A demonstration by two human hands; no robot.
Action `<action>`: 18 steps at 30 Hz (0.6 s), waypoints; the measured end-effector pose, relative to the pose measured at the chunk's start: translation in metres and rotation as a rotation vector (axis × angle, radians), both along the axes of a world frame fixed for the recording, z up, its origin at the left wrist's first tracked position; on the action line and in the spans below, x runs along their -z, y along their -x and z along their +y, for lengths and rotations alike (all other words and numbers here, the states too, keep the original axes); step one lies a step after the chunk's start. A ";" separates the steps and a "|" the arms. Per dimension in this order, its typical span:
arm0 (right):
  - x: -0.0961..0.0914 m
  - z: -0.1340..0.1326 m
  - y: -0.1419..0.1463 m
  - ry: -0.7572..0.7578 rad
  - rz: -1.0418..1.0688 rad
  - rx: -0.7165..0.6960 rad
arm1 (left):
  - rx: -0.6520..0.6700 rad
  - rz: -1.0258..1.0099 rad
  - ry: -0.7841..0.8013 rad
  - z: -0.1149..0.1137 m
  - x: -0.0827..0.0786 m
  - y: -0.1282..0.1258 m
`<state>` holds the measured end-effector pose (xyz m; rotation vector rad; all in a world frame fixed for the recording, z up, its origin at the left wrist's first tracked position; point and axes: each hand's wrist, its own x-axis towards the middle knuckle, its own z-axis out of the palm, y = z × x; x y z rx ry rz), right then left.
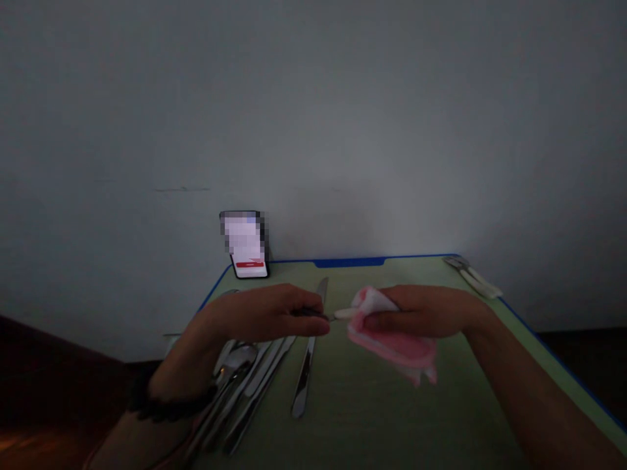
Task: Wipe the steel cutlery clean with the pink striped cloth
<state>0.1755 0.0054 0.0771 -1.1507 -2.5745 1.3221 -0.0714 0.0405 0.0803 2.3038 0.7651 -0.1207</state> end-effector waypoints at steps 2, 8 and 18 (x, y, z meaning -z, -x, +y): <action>-0.002 -0.002 -0.001 -0.027 -0.005 0.005 | 0.004 0.002 -0.014 -0.003 -0.003 -0.001; 0.004 -0.007 0.019 -0.122 0.048 -0.062 | -0.014 0.014 -0.068 -0.012 -0.005 -0.007; 0.004 -0.005 0.021 -0.122 0.047 -0.067 | 0.036 -0.013 -0.018 -0.012 -0.004 -0.008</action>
